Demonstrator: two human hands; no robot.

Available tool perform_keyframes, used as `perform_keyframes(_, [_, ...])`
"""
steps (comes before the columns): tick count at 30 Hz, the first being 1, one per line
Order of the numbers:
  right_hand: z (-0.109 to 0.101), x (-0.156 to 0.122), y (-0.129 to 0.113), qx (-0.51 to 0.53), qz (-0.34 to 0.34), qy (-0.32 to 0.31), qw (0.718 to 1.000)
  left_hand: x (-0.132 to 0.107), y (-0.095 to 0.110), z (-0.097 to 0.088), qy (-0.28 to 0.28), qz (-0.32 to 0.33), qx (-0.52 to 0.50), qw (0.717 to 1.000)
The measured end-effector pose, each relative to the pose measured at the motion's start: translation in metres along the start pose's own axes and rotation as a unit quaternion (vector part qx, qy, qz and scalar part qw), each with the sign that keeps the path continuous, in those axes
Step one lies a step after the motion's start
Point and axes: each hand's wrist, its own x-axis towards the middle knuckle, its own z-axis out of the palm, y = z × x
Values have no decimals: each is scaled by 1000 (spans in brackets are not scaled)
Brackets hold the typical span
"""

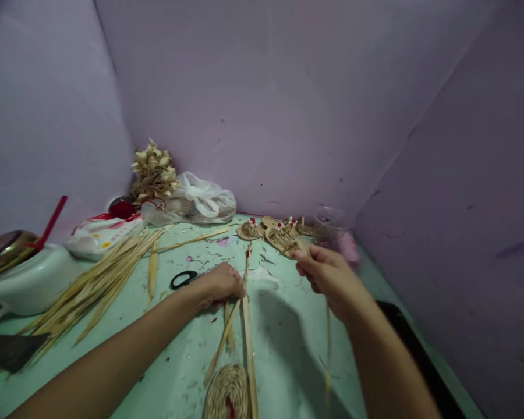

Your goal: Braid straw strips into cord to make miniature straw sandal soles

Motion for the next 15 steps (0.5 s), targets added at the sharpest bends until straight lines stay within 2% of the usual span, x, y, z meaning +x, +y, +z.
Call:
perform_keyframes(2, [17,14,4,-80,-67,56,993,1,-1,-1,-6,6,-10,1000])
perform_keyframes(4, [31,22,9,-155,-154,146,965,1,-1,-2,-17,6,-28,999])
perform_keyframes(5, [37,22,11,-187,-181,175,950,1,-1,-3,-24,7,-41,999])
perform_keyframes(6, [43,19,12,-205,-187,178,944,1,-1,-4,-32,11,-56,998])
perform_keyframes(7, [49,13,12,-207,-170,150,952,0,-1,-5,-39,19,-71,997])
perform_keyframes(8, [54,6,11,-191,-121,96,969,0,-2,-5,-45,28,-82,995])
perform_keyframes(9, [60,-2,9,-158,-58,0,986,0,-2,-6,-50,38,-90,994])
perform_keyframes(11, [71,-17,5,-62,50,-158,984,-1,-1,-7,-60,50,-98,992])
perform_keyframes(12, [77,-22,5,-22,79,-195,977,-1,-1,-7,-66,52,-100,991])
perform_keyframes(13, [83,-25,6,3,97,-199,975,-1,-1,-7,-70,52,-100,991])
perform_keyframes(15, [93,-25,11,21,104,-165,981,-2,0,-7,-72,52,-96,991])
